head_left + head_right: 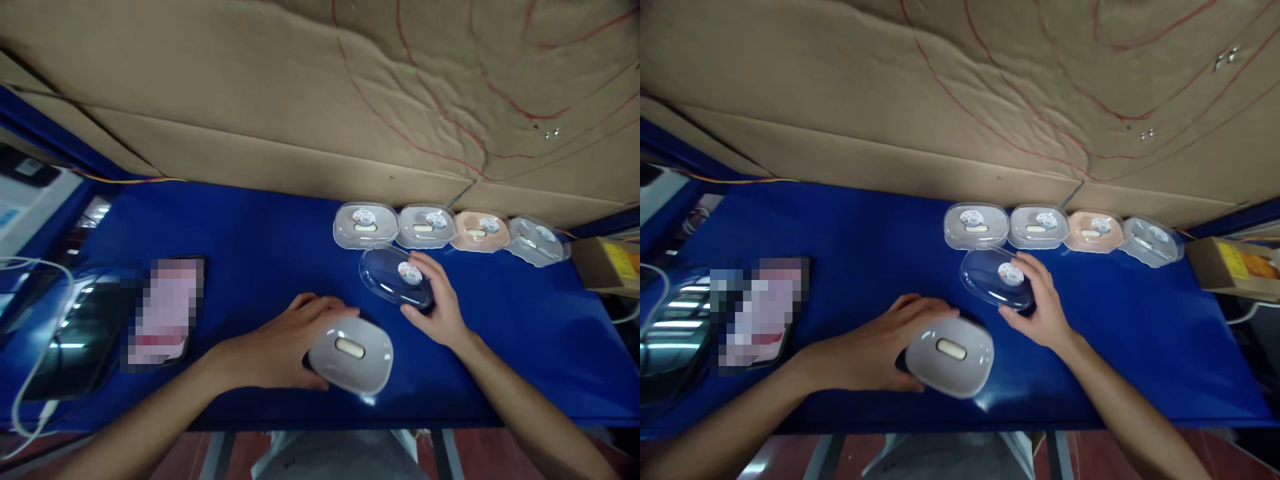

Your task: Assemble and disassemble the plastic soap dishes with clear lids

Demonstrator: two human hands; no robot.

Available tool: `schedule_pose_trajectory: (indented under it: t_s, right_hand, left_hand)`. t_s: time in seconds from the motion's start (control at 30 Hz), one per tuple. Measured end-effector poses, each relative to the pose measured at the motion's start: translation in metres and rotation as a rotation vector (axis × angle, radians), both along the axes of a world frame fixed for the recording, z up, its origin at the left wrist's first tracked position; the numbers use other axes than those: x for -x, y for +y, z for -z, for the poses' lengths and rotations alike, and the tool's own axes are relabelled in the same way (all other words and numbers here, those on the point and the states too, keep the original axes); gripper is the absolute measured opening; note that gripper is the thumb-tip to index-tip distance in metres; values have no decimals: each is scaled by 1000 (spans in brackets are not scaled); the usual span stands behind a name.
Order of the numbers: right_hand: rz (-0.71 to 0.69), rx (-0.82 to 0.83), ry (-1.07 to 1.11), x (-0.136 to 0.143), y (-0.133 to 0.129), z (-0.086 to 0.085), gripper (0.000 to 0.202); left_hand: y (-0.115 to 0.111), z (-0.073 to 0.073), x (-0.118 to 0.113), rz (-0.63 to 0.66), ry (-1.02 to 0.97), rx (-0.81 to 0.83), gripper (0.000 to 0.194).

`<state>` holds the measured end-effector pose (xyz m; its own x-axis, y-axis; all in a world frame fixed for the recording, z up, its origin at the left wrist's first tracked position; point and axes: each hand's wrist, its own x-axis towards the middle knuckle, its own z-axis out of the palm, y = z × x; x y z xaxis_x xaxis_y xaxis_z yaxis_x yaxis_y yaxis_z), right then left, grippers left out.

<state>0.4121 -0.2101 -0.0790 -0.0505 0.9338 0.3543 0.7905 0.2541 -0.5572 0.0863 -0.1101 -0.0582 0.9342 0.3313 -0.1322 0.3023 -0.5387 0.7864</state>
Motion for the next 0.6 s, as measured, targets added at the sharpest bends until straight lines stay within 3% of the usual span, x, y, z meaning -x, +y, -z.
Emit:
schedule_pose_trajectory:
  t_s: [0.07,0.17,0.37,0.6]
  right_hand:
    - [31,19,-38,5,2,1,73]
    - [-43,31,-168,29,5,-1,74]
    - [-271,46,-289,92,38,-6,69]
    - [-273,51,-314,137,109,1,67]
  left_hand:
    - [0,-9,2,158,8,84,96]
    - [-6,-15,2,298,-18,168,84]
    - [-16,-8,0,335,-59,140,77]
    - [-15,-2,0,359,-42,79,90]
